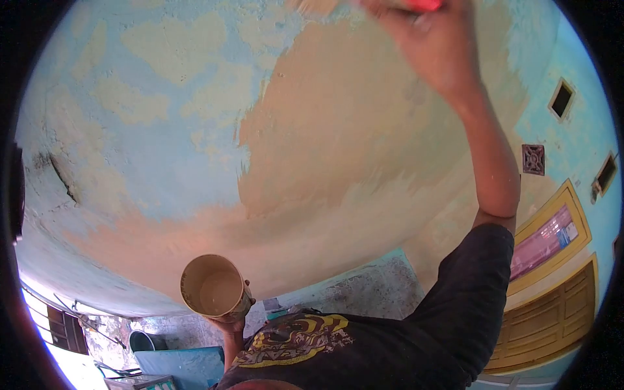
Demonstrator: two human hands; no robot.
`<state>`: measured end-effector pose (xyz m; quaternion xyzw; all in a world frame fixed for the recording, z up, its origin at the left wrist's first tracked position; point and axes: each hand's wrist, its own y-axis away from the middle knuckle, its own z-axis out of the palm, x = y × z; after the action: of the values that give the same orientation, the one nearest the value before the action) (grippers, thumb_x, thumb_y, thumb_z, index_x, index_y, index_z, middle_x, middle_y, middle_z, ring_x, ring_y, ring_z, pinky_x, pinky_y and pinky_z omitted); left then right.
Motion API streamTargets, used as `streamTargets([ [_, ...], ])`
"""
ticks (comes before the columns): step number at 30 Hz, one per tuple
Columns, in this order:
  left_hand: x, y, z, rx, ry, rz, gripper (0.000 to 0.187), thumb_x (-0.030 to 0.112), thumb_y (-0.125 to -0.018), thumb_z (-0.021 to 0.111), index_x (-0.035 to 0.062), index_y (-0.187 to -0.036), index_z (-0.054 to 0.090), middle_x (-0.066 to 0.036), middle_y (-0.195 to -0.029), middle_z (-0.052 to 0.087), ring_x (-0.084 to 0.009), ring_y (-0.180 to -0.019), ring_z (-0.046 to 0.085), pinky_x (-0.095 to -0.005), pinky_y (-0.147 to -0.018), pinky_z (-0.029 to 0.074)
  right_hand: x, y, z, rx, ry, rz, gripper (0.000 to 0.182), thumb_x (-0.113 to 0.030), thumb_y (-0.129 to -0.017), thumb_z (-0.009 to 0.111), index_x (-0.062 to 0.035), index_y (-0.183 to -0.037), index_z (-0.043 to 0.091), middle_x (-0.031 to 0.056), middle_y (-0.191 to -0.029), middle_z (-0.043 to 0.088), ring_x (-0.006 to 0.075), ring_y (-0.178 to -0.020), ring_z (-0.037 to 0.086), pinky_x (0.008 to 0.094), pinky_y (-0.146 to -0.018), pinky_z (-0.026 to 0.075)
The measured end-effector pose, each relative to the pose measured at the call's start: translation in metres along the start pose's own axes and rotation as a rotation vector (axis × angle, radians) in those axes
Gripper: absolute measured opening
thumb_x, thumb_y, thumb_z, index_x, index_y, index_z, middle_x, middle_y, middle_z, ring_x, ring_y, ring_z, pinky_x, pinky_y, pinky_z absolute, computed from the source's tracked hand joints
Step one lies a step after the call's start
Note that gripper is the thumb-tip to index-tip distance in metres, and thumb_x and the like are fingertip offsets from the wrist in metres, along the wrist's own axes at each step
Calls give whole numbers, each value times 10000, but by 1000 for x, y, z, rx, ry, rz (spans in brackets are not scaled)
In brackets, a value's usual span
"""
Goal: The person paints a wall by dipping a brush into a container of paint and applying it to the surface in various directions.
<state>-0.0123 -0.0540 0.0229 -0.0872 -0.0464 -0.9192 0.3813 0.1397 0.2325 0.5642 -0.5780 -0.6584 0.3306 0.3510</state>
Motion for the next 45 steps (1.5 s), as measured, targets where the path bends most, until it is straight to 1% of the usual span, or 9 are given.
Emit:
streamTargets([
  [4,0,-4,-2,-15,13,13,995,824,-876,428,124,-1570,298,-257,-1476,456,-554,-1201,567,-707,-793,587,16,-10,-23,175,496,-181,112,-20,-922,730,-10,-1033,736,85,-993,751,147,-850,716,290,-731,583],
  [9,1,0,-7,-13,34,-9,985,815,-876,443,134,-1572,297,-248,-1484,454,-560,-1215,556,-713,-780,588,-15,59,53,-268,631,-568,243,-16,-839,749,-81,-1072,766,110,-1072,740,268,-975,747,345,-782,634],
  [16,0,-4,-4,-76,8,-6,990,811,-876,447,135,-1580,280,-256,-1482,450,-565,-1220,549,-711,-767,593,-30,30,23,-523,-121,273,166,23,-880,725,-28,-1037,744,76,-1070,745,178,-967,732,309,-810,611],
  [21,1,-3,-7,-45,6,19,989,813,-877,453,137,-1579,283,-255,-1488,439,-555,-1222,552,-702,-767,596,5,-3,0,159,216,-51,105,43,-923,685,17,-1019,718,55,-1015,743,137,-899,695,282,-793,577],
  [25,3,-1,-14,-44,-29,16,999,829,-874,442,141,-1580,279,-254,-1494,431,-547,-1229,551,-709,-798,587,-13,25,4,-266,-154,225,140,24,-921,706,11,-1060,712,42,-1077,729,97,-874,664,252,-739,541],
  [32,0,0,-6,-22,-55,59,1011,836,-868,442,130,-1575,283,-260,-1489,435,-541,-1220,559,-697,-813,588,13,-16,-1,122,59,-164,58,-88,-980,699,-30,-973,702,50,-820,694,76,-766,660,250,-638,549],
  [36,1,4,-4,-28,-13,29,1011,827,-871,450,122,-1575,279,-263,-1478,448,-541,-1203,570,-689,-797,596,3,-7,8,-275,-99,-3,83,-99,-976,710,-17,-984,704,66,-847,709,97,-740,652,262,-639,536],
  [41,1,-1,-2,-25,-15,32,1016,818,-873,461,110,-1576,272,-267,-1458,469,-542,-1186,580,-679,-767,607,-10,-30,1,184,318,-302,71,-67,-970,705,2,-974,722,75,-871,726,105,-738,639,270,-663,519],
  [45,1,-2,-1,-45,-30,23,1019,829,-870,441,108,-1572,279,-270,-1439,486,-537,-1168,593,-674,-745,613,8,10,14,-55,590,-415,116,-17,-924,698,-37,-1029,742,79,-1061,742,208,-952,738,286,-813,600],
])
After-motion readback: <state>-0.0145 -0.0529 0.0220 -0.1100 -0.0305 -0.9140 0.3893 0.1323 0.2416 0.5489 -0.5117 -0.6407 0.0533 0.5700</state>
